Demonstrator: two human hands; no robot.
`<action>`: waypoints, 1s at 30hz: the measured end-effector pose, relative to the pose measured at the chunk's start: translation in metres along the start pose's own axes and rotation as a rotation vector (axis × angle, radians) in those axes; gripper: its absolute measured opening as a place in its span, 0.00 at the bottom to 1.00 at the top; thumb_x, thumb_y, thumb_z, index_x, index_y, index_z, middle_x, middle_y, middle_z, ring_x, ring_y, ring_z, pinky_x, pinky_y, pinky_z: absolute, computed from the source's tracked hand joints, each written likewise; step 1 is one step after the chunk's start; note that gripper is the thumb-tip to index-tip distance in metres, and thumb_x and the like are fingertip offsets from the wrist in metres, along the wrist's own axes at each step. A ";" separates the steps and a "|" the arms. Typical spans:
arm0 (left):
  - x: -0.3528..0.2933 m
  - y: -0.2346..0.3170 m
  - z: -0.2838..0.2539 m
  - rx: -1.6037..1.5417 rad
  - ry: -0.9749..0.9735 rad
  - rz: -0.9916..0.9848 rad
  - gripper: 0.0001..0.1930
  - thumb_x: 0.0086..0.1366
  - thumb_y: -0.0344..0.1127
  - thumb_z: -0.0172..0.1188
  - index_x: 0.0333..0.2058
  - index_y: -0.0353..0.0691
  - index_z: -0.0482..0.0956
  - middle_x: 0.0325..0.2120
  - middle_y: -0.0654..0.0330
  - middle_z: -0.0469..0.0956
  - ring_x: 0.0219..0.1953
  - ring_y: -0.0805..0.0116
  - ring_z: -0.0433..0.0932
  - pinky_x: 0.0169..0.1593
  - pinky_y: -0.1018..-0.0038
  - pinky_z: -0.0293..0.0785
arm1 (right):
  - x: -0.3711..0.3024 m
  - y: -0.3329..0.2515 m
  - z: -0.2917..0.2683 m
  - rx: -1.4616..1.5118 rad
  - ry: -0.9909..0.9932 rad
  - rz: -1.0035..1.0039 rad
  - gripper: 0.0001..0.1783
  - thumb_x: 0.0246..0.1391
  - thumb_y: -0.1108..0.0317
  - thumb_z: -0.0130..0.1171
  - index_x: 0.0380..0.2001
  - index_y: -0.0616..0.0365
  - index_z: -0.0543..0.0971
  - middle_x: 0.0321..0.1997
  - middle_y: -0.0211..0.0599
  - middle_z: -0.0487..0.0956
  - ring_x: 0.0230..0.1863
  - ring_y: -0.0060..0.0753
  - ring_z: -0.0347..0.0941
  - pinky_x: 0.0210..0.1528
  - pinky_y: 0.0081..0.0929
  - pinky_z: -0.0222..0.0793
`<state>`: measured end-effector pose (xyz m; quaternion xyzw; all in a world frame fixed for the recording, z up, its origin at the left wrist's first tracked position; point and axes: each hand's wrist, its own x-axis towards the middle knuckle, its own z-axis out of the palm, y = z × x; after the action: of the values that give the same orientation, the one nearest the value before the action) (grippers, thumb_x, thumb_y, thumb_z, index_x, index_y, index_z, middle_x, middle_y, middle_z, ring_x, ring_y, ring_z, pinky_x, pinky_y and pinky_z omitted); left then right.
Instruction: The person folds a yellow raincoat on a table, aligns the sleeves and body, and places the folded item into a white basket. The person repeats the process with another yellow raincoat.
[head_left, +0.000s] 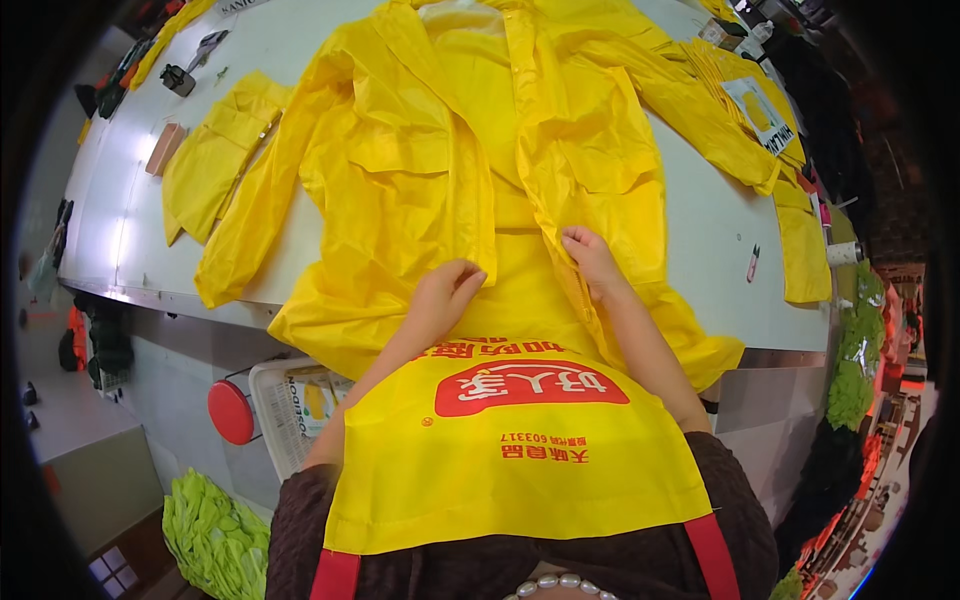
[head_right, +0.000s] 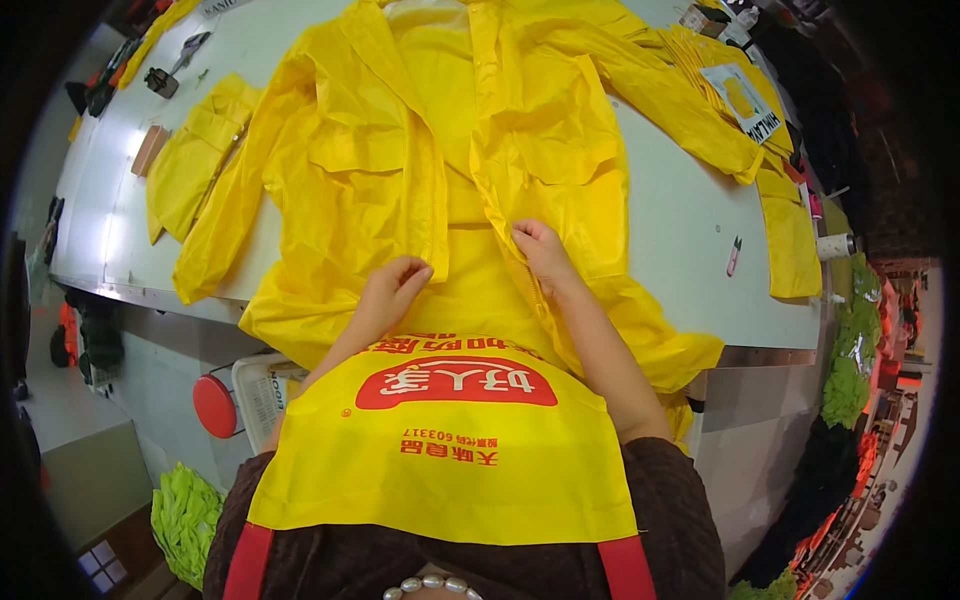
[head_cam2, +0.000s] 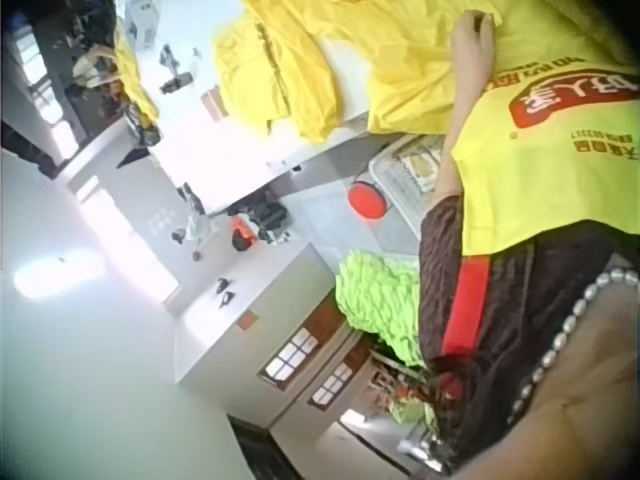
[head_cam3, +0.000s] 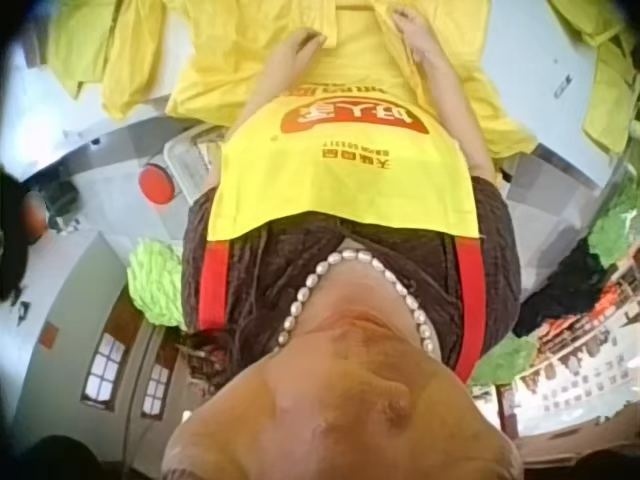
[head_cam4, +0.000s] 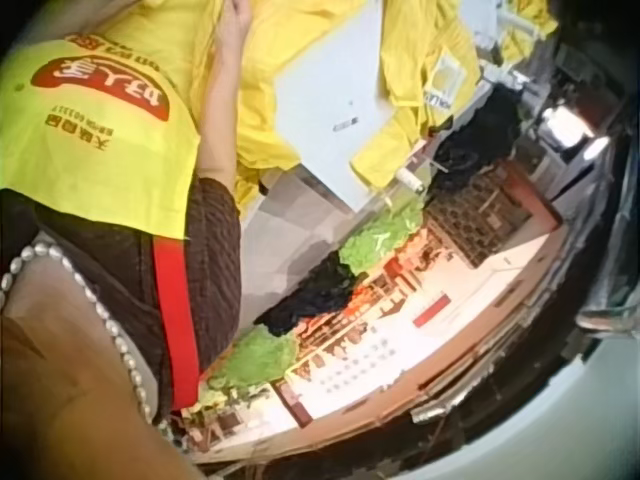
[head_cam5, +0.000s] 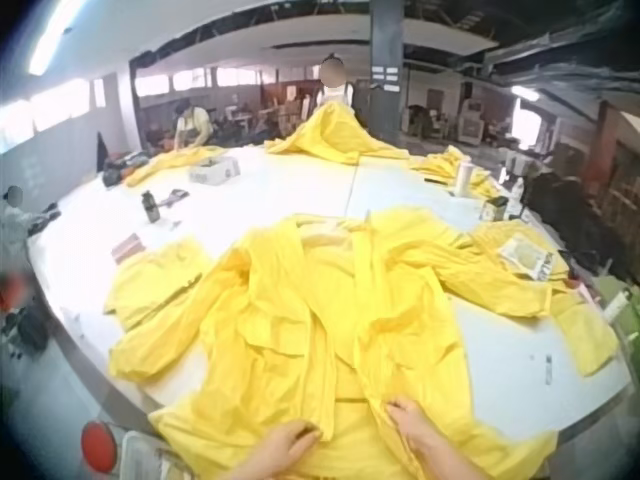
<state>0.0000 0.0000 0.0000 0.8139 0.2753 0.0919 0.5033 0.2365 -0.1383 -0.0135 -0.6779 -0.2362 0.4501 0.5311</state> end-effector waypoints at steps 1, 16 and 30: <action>0.005 0.006 0.006 -0.189 -0.016 -0.053 0.16 0.63 0.45 0.54 0.42 0.38 0.73 0.32 0.58 0.76 0.30 0.66 0.77 0.37 0.73 0.74 | -0.014 -0.020 0.007 0.206 -0.037 0.091 0.11 0.58 0.65 0.51 0.41 0.58 0.73 0.31 0.27 0.75 0.32 0.17 0.70 0.37 0.15 0.67; 0.148 0.060 0.012 -0.681 0.129 -0.335 0.08 0.53 0.32 0.63 0.24 0.41 0.70 0.16 0.66 0.70 0.16 0.72 0.70 0.16 0.77 0.64 | -0.079 -0.034 0.031 -0.957 0.091 -0.536 0.14 0.56 0.62 0.53 0.37 0.64 0.71 0.26 0.35 0.72 0.29 0.19 0.66 0.32 0.19 0.63; 0.065 0.067 -0.002 -0.592 0.192 -0.179 0.12 0.59 0.38 0.60 0.35 0.37 0.72 0.20 0.65 0.70 0.21 0.78 0.70 0.22 0.80 0.69 | -0.052 -0.038 0.054 0.235 -0.006 -0.101 0.08 0.53 0.67 0.57 0.29 0.62 0.75 0.22 0.18 0.67 0.24 0.10 0.58 0.25 0.14 0.54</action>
<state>0.0766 0.0142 0.0508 0.5924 0.3532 0.1997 0.6961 0.1710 -0.1403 0.0387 -0.5969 -0.2171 0.4494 0.6281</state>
